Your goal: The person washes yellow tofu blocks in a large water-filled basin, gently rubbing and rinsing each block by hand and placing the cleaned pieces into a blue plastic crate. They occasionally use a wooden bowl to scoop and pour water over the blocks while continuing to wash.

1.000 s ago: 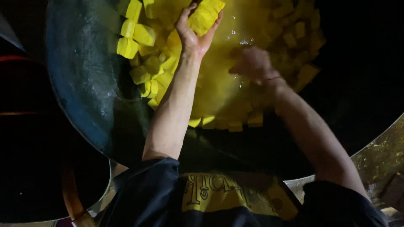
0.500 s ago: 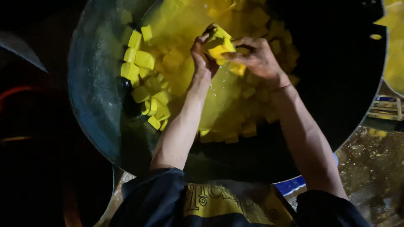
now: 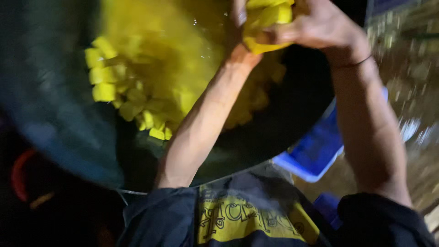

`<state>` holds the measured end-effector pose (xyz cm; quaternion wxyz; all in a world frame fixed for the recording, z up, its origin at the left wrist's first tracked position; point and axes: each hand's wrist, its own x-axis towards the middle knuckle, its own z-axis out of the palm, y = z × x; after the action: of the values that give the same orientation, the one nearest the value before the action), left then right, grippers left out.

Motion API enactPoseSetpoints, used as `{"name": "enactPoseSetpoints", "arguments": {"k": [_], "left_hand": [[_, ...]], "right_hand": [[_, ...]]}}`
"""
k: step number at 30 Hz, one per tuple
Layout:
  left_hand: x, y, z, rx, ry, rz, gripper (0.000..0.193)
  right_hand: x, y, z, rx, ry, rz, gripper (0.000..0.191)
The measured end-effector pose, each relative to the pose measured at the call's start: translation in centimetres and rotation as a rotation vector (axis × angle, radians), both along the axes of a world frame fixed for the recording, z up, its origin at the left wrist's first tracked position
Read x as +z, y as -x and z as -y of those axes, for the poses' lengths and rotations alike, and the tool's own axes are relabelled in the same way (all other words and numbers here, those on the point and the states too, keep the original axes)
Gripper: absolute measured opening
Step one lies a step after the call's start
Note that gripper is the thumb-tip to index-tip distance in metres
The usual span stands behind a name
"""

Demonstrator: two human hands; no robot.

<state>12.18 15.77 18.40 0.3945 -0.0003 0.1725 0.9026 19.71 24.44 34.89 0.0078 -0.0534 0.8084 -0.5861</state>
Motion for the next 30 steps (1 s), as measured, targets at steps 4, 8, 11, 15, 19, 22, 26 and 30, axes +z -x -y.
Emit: {"name": "enactPoseSetpoints", "arguments": {"k": [4,8,11,15,19,22,26,30], "left_hand": [[8.7,-10.3,-1.7,-0.116,0.230,-0.525,0.057],[13.1,-17.4,-3.9,-0.217,0.367,-1.129,0.066],[10.0,-18.0,-4.3,-0.284,0.678,-1.461,0.073],[5.6,-18.3,-3.4,-0.140,1.087,-1.947,0.080],[6.5,-17.4,-2.7,-0.338,1.148,-2.049,0.071],[9.0,-16.9,-3.4,-0.386,1.167,-2.022,0.073],[10.2,-15.9,-4.1,-0.502,0.976,-1.855,0.073],[8.3,-10.1,-1.4,-0.670,0.399,-1.434,0.057]], "right_hand": [[0.6,-15.1,-5.0,-0.248,0.273,-0.020,0.051],[-3.8,-30.3,-5.4,-0.731,0.665,-0.140,0.055],[-13.8,-36.6,-6.0,-0.995,0.904,0.031,0.059],[-29.7,-40.7,-10.8,-1.089,0.965,0.407,0.060],[-40.7,-40.9,-15.4,-1.211,0.203,1.017,0.062],[-45.7,-38.6,-13.0,-1.056,-0.339,1.292,0.060],[-48.6,-38.6,-9.5,-0.974,-0.455,1.267,0.059],[-45.0,-37.5,-11.1,-0.960,-0.386,0.867,0.057]]}}
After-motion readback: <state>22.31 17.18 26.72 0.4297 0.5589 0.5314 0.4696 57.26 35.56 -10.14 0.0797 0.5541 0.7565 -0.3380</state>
